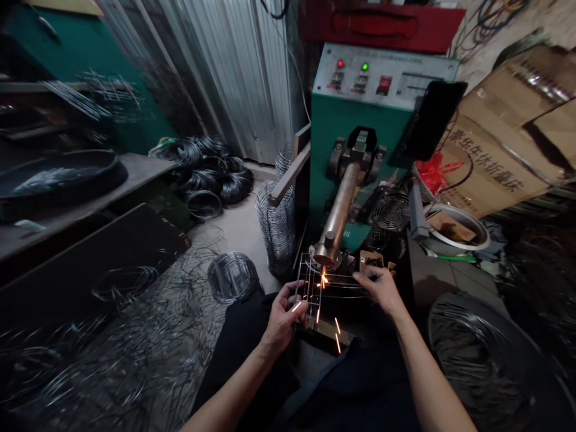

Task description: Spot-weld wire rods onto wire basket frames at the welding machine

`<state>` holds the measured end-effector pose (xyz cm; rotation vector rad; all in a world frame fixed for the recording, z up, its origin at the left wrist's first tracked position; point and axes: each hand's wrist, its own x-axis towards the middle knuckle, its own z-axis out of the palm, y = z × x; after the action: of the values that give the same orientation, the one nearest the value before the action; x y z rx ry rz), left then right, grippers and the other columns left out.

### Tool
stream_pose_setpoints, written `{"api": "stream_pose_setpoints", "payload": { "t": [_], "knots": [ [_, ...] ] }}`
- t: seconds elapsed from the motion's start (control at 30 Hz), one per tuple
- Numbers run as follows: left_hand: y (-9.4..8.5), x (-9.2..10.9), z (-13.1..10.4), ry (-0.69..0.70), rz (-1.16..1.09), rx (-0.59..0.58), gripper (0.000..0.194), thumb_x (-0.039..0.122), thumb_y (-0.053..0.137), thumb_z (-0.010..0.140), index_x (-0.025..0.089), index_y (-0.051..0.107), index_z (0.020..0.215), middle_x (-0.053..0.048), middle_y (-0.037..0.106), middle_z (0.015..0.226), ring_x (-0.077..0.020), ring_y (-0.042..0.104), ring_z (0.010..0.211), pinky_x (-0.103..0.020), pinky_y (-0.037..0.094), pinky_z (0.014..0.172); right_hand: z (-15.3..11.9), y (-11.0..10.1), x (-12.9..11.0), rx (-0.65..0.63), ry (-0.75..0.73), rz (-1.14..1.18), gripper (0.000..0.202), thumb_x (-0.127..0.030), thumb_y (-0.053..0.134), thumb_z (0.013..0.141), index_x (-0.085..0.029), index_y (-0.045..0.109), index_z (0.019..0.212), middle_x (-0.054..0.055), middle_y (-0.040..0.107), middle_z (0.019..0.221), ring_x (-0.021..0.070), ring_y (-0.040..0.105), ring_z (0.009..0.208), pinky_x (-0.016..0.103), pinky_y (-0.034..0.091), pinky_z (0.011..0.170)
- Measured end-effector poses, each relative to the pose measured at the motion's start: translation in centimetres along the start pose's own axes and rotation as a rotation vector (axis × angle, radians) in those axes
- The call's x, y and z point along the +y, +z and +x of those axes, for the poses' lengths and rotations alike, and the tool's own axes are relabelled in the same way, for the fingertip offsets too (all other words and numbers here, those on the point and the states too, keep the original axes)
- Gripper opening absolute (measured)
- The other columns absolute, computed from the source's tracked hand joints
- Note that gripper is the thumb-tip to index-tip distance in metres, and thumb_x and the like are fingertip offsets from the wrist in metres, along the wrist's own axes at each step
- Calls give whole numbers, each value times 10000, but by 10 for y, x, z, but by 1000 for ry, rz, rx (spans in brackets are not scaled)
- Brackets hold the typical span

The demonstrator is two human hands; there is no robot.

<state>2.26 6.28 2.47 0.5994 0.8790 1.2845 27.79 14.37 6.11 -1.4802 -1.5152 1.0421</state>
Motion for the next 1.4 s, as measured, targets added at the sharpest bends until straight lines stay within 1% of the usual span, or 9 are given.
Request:
{"api": "stream_pose_setpoints", "payload": {
  "t": [0.1, 0.2, 0.27, 0.37, 0.5, 0.77, 1.1, 1.2, 1.4],
  "knots": [
    [-2, 3, -1, -4, 27, -25, 688, 379, 852, 725, 169, 492, 1272, 87, 490, 670, -75, 499, 466, -241, 542, 446, -2, 1, 1, 45, -34, 8, 560, -625, 762, 706, -214, 420, 539, -47, 381, 550, 120, 335, 570, 279, 260, 565],
    [-3, 8, -3, -18, 94, -46, 613, 391, 818, 780, 174, 508, 1262, 80, 504, 679, -63, 510, 492, -204, 531, 484, -15, 5, 4, 212, -145, 54, 445, -551, 755, 758, -215, 483, 653, -35, 457, 654, 147, 417, 646, 279, 333, 624],
    [-2, 10, -4, -10, 114, -27, 586, 404, 805, 795, 165, 519, 1248, 76, 516, 676, -57, 505, 493, -189, 515, 486, -27, 12, 8, 297, -225, 59, 369, -502, 722, 815, -213, 524, 699, -2, 536, 771, 176, 494, 757, 297, 382, 713],
    [1, 7, -5, 33, 81, 40, 595, 414, 814, 779, 142, 529, 1226, 82, 508, 630, -58, 470, 462, -187, 482, 450, -44, 24, 15, 280, -265, 27, 341, -472, 674, 869, -201, 592, 678, 54, 603, 923, 229, 552, 932, 344, 396, 846],
    [5, 3, -6, 74, 53, 82, 592, 398, 827, 764, 129, 540, 1206, 85, 506, 598, -55, 445, 445, -183, 460, 428, -50, 34, 16, 277, -262, -2, 367, -476, 680, 868, -201, 605, 637, 69, 601, 958, 249, 551, 953, 376, 389, 869],
    [10, 5, -2, 69, 24, 119, 623, 426, 837, 730, 125, 535, 1184, 81, 522, 598, -74, 460, 424, -218, 482, 401, -36, 35, 12, 308, -295, -56, 413, -494, 727, 827, -207, 549, 589, 55, 574, 905, 250, 534, 938, 371, 384, 836],
    [18, 9, 12, 74, -26, 124, 627, 428, 850, 703, 128, 541, 1158, 74, 546, 605, -74, 469, 429, -220, 502, 392, -17, 32, 9, 294, -309, -34, 368, -479, 745, 819, -211, 595, 615, 67, 591, 945, 248, 546, 952, 378, 405, 858],
    [20, 10, 17, 83, -17, 131, 631, 438, 851, 695, 130, 544, 1152, 85, 520, 580, -77, 460, 429, -220, 498, 383, -14, 31, 8, 299, -306, -32, 382, -493, 747, 814, -215, 591, 604, 66, 596, 933, 254, 551, 959, 382, 410, 860],
    [20, 6, 28, 91, -7, 115, 580, 424, 834, 726, 136, 558, 1147, 81, 541, 599, -64, 437, 397, -227, 496, 370, -9, 30, 11, 331, -308, -44, 385, -494, 749, 804, -212, 588, 597, 64, 594, 921, 250, 559, 948, 382, 413, 863]
  ]
}}
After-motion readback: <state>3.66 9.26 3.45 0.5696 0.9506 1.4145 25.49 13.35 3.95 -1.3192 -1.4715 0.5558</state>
